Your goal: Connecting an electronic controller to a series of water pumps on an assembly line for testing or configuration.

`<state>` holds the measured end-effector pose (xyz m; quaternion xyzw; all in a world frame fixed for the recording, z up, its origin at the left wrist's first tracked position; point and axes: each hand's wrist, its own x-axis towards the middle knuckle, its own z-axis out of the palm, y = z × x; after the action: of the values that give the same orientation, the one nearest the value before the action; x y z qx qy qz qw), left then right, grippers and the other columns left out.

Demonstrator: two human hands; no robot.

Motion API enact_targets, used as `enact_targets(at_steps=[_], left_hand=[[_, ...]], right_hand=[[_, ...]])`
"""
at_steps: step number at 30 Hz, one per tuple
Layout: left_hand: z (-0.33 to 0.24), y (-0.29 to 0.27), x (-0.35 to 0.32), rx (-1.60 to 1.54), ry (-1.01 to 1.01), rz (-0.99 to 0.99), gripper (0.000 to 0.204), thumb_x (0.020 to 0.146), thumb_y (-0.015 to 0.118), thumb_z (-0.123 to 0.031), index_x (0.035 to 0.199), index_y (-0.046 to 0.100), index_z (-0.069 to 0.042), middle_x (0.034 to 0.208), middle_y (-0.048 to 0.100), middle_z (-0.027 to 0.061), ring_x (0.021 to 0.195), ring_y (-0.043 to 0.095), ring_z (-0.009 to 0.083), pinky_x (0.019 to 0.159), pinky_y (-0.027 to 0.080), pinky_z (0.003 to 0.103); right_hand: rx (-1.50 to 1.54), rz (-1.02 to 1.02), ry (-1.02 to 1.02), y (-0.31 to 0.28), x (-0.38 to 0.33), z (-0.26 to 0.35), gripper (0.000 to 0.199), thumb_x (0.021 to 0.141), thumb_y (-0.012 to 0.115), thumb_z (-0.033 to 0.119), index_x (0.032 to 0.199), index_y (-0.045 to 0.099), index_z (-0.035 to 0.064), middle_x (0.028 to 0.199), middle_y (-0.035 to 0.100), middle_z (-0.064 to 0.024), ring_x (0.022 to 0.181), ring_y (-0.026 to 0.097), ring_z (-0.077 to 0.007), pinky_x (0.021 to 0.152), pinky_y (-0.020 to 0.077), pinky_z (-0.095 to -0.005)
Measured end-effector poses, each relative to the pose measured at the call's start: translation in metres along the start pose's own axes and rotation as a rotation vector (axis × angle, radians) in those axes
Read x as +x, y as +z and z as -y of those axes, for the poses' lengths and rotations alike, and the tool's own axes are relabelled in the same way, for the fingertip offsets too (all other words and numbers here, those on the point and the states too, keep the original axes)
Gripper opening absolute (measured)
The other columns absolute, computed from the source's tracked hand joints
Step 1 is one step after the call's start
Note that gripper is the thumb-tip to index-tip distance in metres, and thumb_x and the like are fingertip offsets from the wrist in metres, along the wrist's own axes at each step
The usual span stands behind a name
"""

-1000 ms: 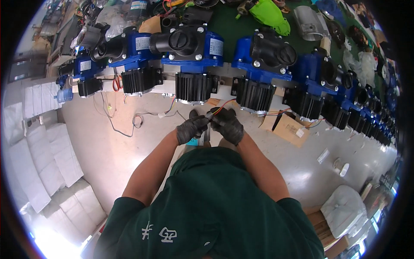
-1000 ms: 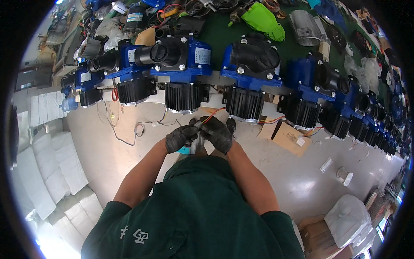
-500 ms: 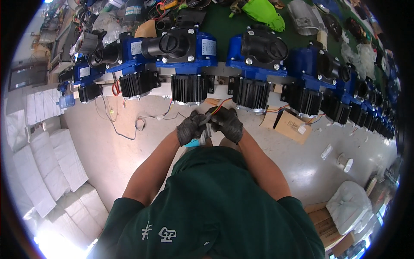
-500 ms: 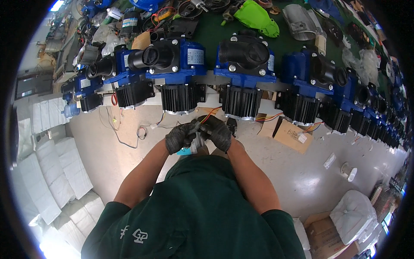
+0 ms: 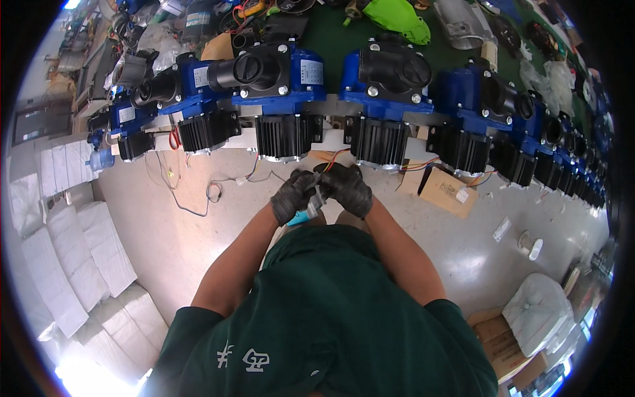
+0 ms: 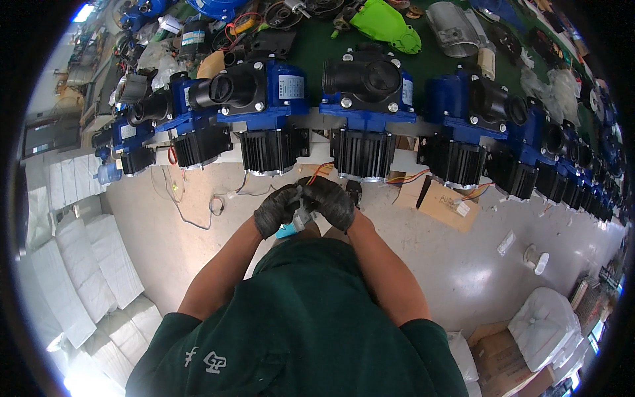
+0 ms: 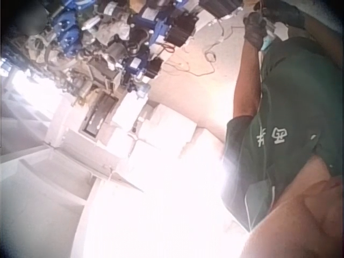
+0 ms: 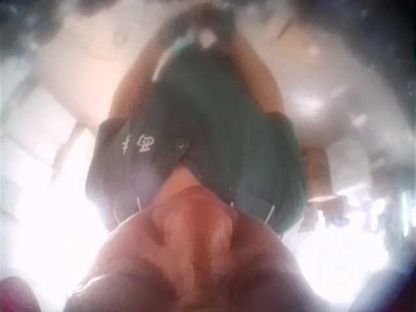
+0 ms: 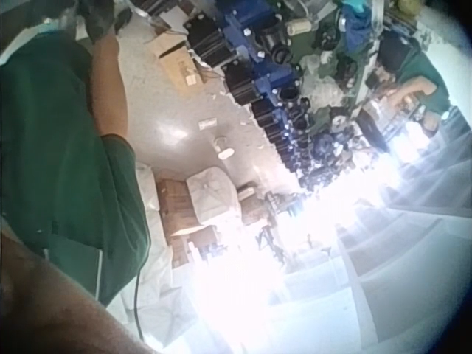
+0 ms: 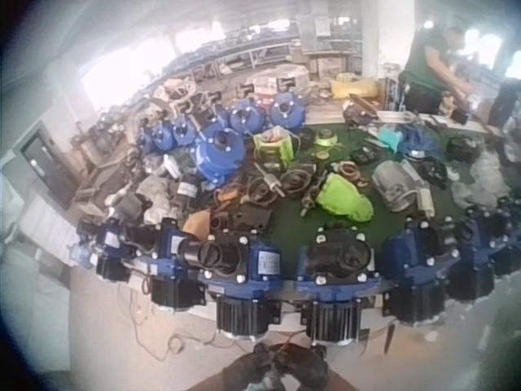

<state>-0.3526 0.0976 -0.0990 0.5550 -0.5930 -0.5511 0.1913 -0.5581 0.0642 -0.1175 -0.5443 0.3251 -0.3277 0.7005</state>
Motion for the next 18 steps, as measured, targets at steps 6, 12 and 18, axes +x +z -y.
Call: enact_targets(at_steps=[6, 12, 18], left_hand=[[0.069, 0.014, 0.005, 0.268, 0.382, -0.066, 0.039, 0.101, 0.054, -0.012, 0.139, 0.051, -0.006, 0.114, 0.064, 0.005, 0.1, 0.059, 0.0111, 0.086, 0.05, 0.027], [0.078, 0.026, 0.003, -0.086, 0.062, 0.0, 0.039, 0.101, 0.054, -0.011, 0.139, 0.051, -0.004, 0.126, 0.061, 0.0077, 0.112, 0.057, 0.0158, 0.1, 0.045, 0.029], [0.058, 0.027, 0.0, 0.526, 0.415, -0.265, 0.03, 0.097, 0.057, -0.009, 0.126, 0.056, -0.003, 0.112, 0.062, 0.0087, 0.106, 0.059, 0.0198, 0.094, 0.049, 0.031]], right_hand=[[0.256, -0.122, 0.428, 0.007, 0.002, -0.003, 0.028, 0.1, 0.059, 0.027, 0.109, 0.062, 0.0004, 0.087, 0.064, -0.0068, 0.075, 0.066, -0.0154, 0.067, 0.0555, -0.0301], [-0.358, -0.086, 0.019, 0.007, -0.004, -0.022, 0.026, 0.099, 0.06, 0.026, 0.107, 0.063, 0.0012, 0.091, 0.067, -0.0108, 0.087, 0.068, -0.0179, 0.073, 0.0557, -0.0308], [0.095, -0.133, 0.425, 0.003, 0.005, 0.014, 0.032, 0.096, 0.066, 0.028, 0.105, 0.065, -0.0031, 0.097, 0.069, -0.0157, 0.089, 0.067, -0.0201, 0.081, 0.0551, -0.0314]])
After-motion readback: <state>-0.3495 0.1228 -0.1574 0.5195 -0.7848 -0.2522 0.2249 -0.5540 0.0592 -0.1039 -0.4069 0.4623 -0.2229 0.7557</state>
